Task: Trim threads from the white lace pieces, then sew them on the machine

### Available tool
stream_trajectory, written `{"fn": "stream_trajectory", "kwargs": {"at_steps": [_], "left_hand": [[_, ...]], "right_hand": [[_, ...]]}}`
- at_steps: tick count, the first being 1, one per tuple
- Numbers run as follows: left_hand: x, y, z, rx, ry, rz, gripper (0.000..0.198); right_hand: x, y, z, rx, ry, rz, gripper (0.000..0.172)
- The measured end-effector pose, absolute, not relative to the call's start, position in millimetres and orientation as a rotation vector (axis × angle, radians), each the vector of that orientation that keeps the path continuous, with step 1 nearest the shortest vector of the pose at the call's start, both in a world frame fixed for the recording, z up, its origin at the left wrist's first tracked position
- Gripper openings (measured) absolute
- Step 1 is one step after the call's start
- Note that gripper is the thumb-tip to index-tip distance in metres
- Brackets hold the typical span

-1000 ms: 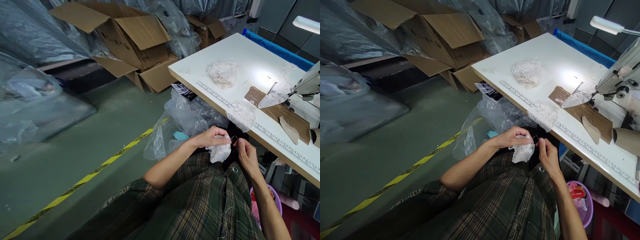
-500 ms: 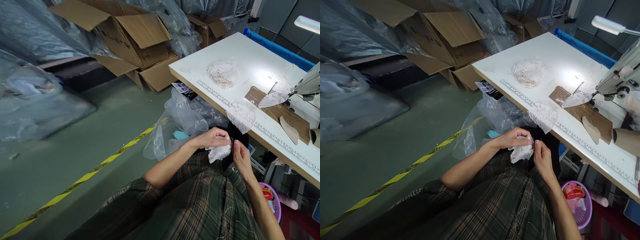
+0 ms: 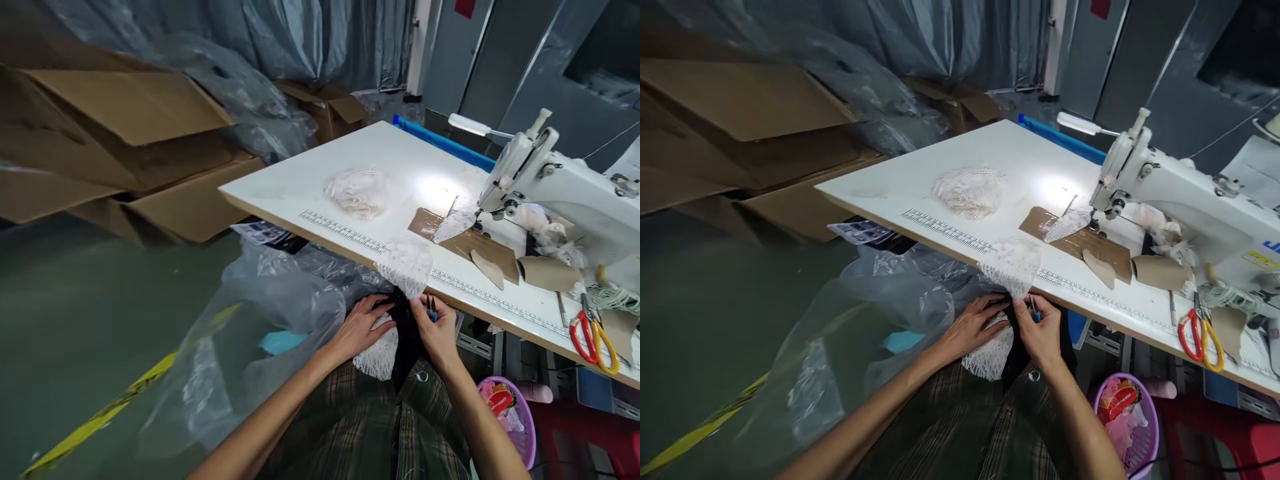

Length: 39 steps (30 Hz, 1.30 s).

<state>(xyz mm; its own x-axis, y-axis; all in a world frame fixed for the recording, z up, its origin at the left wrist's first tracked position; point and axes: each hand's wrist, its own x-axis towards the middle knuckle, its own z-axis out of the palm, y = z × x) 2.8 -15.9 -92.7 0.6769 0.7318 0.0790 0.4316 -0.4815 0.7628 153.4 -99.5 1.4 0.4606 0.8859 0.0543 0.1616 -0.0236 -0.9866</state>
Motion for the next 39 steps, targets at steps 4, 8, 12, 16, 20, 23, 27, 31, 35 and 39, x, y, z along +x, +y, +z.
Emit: {"fn": "stream_trajectory", "kwargs": {"at_steps": [4, 8, 12, 16, 20, 23, 27, 31, 35, 39], "left_hand": [[1, -15, -66, 1.526, 0.5, 0.453, 0.076], [-2, -9, -39, 0.982, 0.224, 0.397, 0.102], [-5, -4, -17, 1.014, 0.215, 0.362, 0.084], [-6, -9, -2, 1.242, 0.398, 0.239, 0.058], [-7, -13, 3, 1.313, 0.466, 0.312, 0.05], [-8, -14, 3, 1.349, 0.478, 0.351, 0.045], [-9, -15, 1, 1.349, 0.462, 0.354, 0.045], [-10, -15, 1, 1.387, 0.486, 0.366, 0.042], [-10, -15, 2, 1.38, 0.481, 0.367, 0.044], [-9, -16, 4, 1.394, 0.479, 0.355, 0.041]], "right_hand": [[143, -113, 11, -1.473, -1.096, 0.83, 0.035], [132, -142, 21, -1.36, -1.444, 1.014, 0.029], [130, -165, 26, -1.26, -1.809, 1.136, 0.017], [144, -165, 25, -1.347, -1.789, 1.164, 0.02], [162, -146, 16, -1.589, -1.481, 0.983, 0.054], [168, -132, 10, -1.709, -1.378, 0.954, 0.069], [165, -117, 8, -1.72, -1.447, 0.949, 0.067], [161, -108, 7, -1.688, -1.49, 0.87, 0.063], [160, -112, 1, -1.719, -1.41, 0.883, 0.061], [159, -121, 0, -1.71, -1.465, 0.923, 0.059]]}}
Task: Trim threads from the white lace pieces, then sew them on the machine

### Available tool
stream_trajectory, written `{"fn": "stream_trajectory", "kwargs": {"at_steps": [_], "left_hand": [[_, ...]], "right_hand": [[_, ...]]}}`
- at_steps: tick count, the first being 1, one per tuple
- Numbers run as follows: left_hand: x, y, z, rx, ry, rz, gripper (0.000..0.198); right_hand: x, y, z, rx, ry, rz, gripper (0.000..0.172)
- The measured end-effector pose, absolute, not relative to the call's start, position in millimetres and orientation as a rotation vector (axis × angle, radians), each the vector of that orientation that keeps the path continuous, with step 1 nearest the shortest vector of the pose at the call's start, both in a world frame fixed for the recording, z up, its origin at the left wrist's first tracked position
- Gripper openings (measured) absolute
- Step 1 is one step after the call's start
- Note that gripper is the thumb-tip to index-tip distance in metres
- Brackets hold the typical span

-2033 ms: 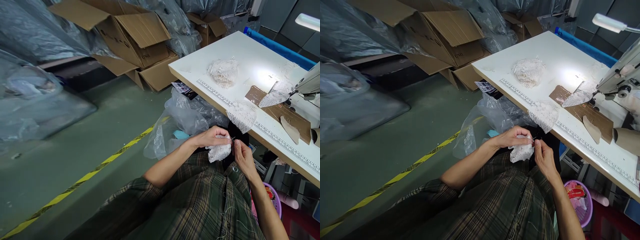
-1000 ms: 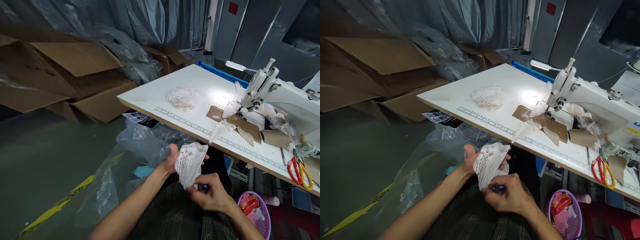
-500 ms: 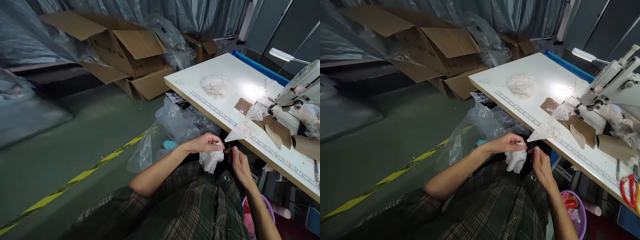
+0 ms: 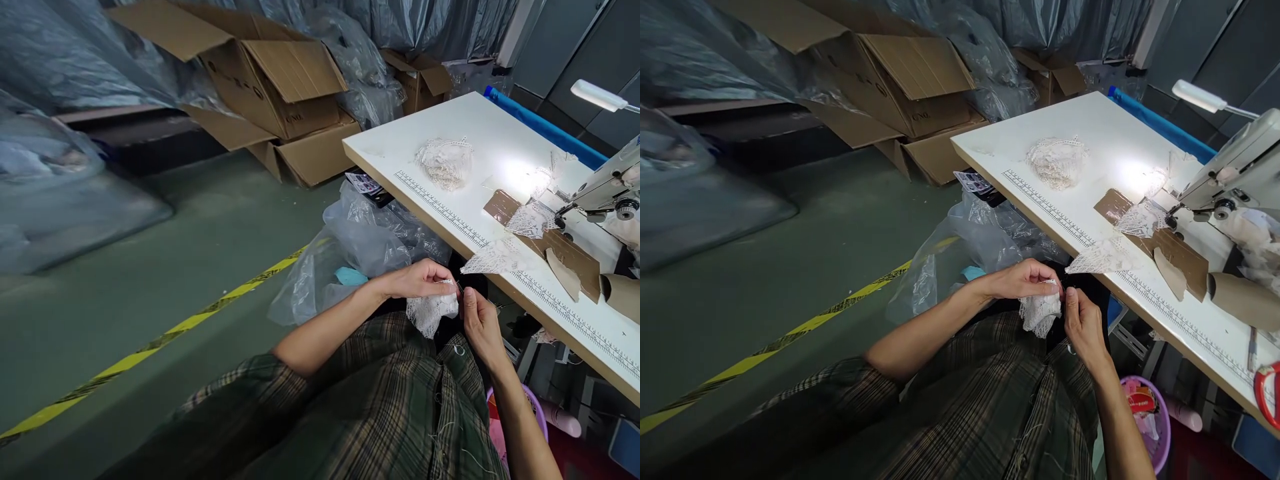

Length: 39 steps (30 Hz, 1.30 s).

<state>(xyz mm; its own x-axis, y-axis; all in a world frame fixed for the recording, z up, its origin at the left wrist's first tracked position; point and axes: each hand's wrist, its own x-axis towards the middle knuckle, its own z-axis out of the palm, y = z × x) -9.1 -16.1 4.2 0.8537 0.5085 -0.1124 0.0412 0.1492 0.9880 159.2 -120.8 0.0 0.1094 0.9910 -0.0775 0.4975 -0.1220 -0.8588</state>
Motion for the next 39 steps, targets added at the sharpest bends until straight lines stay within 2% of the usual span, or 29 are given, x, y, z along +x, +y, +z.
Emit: {"fn": "stream_trajectory", "kwargs": {"at_steps": [9, 15, 18, 20, 23, 26, 29, 35, 37, 39], "left_hand": [[-8, -18, 12, 1.476, 0.498, 0.331, 0.04], [-4, -26, -15, 1.621, 0.594, 0.335, 0.044], [-3, -28, -32, 1.917, 0.775, 0.414, 0.035], [1, -26, -33, 1.958, 0.804, 0.503, 0.043], [12, -20, -18, 1.783, 0.777, 0.616, 0.048], [23, -18, 6, 1.679, 0.813, 0.731, 0.038], [23, -29, 20, 1.84, 0.75, 0.704, 0.033], [-7, -76, 13, 2.178, 0.434, 0.494, 0.028], [-15, -79, 12, 2.172, 0.363, 0.498, 0.03], [-18, -71, 13, 2.114, 0.466, 0.649, 0.031]], "right_hand": [[155, -120, -4, -1.722, -1.426, 0.884, 0.055], [151, -142, -23, -1.623, -1.383, 1.07, 0.044], [156, -148, -26, -1.786, -1.416, 0.854, 0.042], [162, -149, -20, -1.815, -1.431, 0.711, 0.04], [169, -146, 0, -1.745, -1.443, 0.632, 0.037], [171, -143, 25, -1.648, -1.41, 0.557, 0.036], [168, -142, 41, -1.624, -1.34, 0.504, 0.039], [158, -142, 28, -1.837, -1.174, 0.701, 0.051], [155, -143, 22, -1.814, -1.195, 0.766, 0.049], [151, -145, 21, -1.72, -1.263, 0.853, 0.043]]}}
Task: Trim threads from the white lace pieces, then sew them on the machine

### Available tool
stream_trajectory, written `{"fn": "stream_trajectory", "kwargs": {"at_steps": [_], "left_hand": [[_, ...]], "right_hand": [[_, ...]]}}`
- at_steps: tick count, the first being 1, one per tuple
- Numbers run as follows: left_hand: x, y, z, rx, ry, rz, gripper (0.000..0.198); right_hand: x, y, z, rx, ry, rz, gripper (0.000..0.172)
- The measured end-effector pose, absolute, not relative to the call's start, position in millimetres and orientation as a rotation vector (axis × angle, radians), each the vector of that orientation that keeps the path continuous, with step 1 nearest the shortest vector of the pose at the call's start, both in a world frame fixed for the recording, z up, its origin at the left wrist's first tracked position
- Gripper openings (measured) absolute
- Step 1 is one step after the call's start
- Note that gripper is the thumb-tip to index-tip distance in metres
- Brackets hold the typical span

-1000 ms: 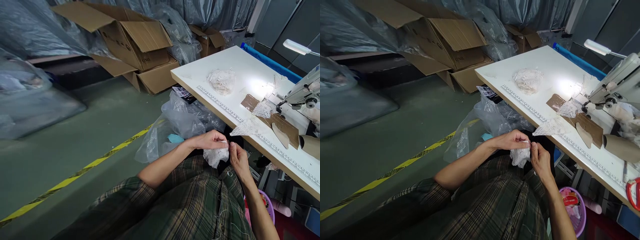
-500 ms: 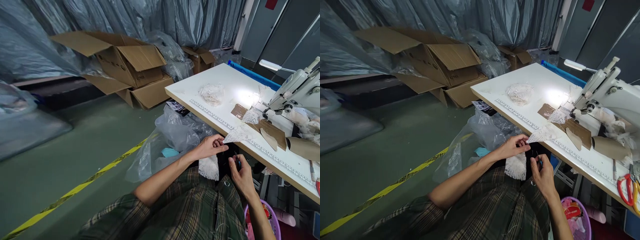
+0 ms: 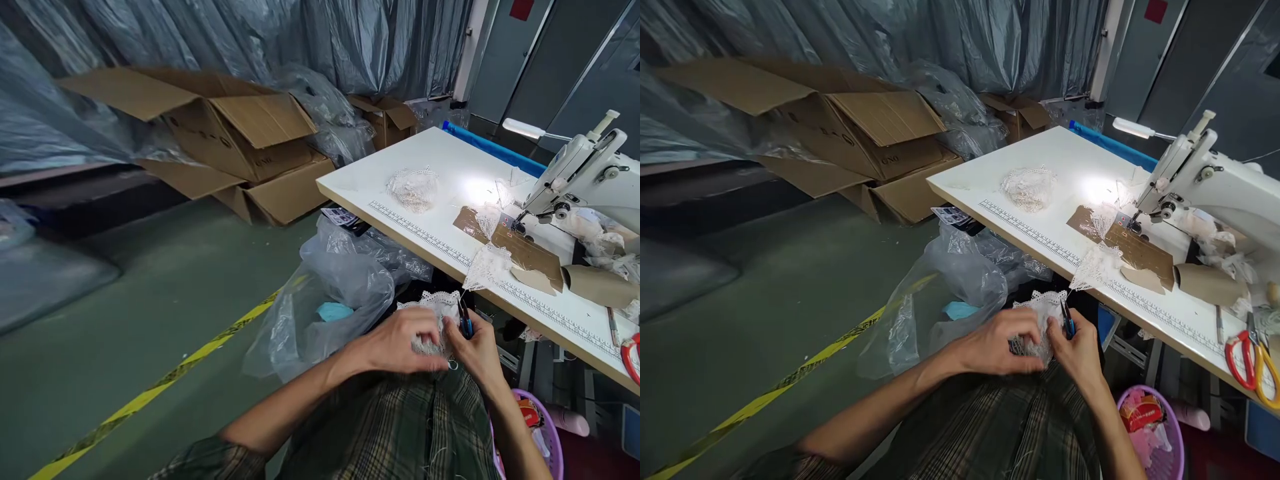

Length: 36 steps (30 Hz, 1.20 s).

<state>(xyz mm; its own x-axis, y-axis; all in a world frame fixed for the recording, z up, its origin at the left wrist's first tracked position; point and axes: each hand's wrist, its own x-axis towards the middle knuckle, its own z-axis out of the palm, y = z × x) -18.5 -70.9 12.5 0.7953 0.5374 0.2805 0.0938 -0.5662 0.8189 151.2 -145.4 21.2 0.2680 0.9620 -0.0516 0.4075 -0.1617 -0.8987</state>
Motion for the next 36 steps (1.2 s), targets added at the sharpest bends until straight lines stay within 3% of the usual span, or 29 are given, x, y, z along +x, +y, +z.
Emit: {"fn": "stream_trajectory", "kwargs": {"at_steps": [3, 7, 9, 12, 20, 29, 36], "left_hand": [[-13, -50, 14, 1.881, 0.718, 0.889, 0.051], [3, -42, 6, 1.355, 0.336, 0.407, 0.074], [8, -47, 1, 1.174, 0.22, 0.296, 0.066], [6, -55, -3, 1.096, 0.334, 0.42, 0.051], [-16, -50, 3, 1.254, 0.613, 0.446, 0.054], [-18, -51, 10, 1.328, 0.663, 0.489, 0.046], [-16, -50, 13, 1.318, 0.669, 0.496, 0.042]], "right_hand": [[145, -151, 30, -1.537, -1.441, 0.971, 0.037], [140, -159, 39, -1.444, -1.588, 1.018, 0.036], [142, -162, 37, -1.463, -1.59, 1.001, 0.036], [152, -164, 29, -1.518, -1.551, 1.009, 0.038], [172, -146, 11, -1.704, -1.429, 0.975, 0.071], [160, -122, 4, -1.66, -1.51, 0.902, 0.066], [156, -133, 0, -1.625, -1.447, 1.038, 0.059]]}}
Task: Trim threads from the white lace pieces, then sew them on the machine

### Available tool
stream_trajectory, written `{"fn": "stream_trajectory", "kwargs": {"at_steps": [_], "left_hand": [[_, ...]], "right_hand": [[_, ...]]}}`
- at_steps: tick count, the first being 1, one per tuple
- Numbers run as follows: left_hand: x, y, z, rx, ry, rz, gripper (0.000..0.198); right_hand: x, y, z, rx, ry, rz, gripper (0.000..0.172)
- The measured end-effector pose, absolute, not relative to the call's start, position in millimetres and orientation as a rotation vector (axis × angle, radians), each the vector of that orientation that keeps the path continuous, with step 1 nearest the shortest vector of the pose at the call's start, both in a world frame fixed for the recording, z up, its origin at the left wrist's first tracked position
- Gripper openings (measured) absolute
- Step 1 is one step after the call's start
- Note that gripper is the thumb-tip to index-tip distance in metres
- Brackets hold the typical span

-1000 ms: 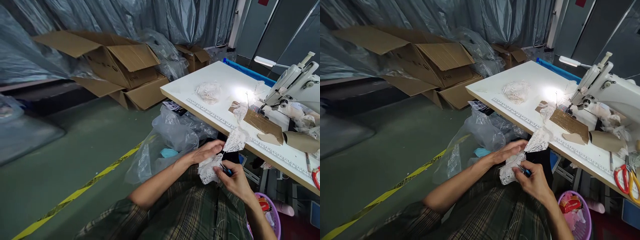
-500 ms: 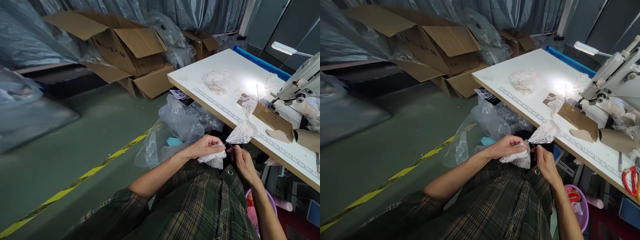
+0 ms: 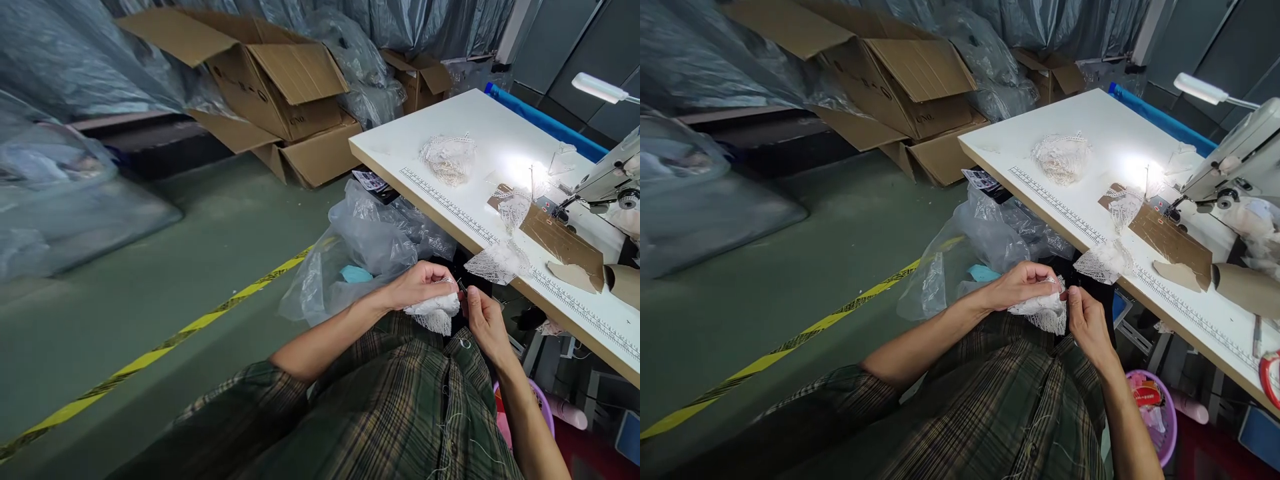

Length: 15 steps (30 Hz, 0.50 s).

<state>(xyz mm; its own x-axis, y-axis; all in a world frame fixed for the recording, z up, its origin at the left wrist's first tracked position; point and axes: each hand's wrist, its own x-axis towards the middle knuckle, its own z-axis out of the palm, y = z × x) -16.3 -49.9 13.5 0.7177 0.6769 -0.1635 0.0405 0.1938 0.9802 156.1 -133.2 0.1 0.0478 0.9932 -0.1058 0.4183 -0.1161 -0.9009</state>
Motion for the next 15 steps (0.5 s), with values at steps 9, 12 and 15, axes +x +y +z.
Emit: {"fn": "stream_trajectory", "kwargs": {"at_steps": [9, 12, 15], "left_hand": [[-16, -50, 14, 1.369, 0.662, 0.492, 0.039], [-15, -49, 6, 1.385, 0.651, 0.498, 0.04], [-13, -46, -11, 1.491, 0.689, 0.464, 0.038]], "right_hand": [[147, -127, -3, -1.623, -1.421, 0.98, 0.057], [146, -134, -10, -1.536, -1.35, 1.067, 0.05], [147, -144, -19, -1.536, -1.356, 1.19, 0.045]]}}
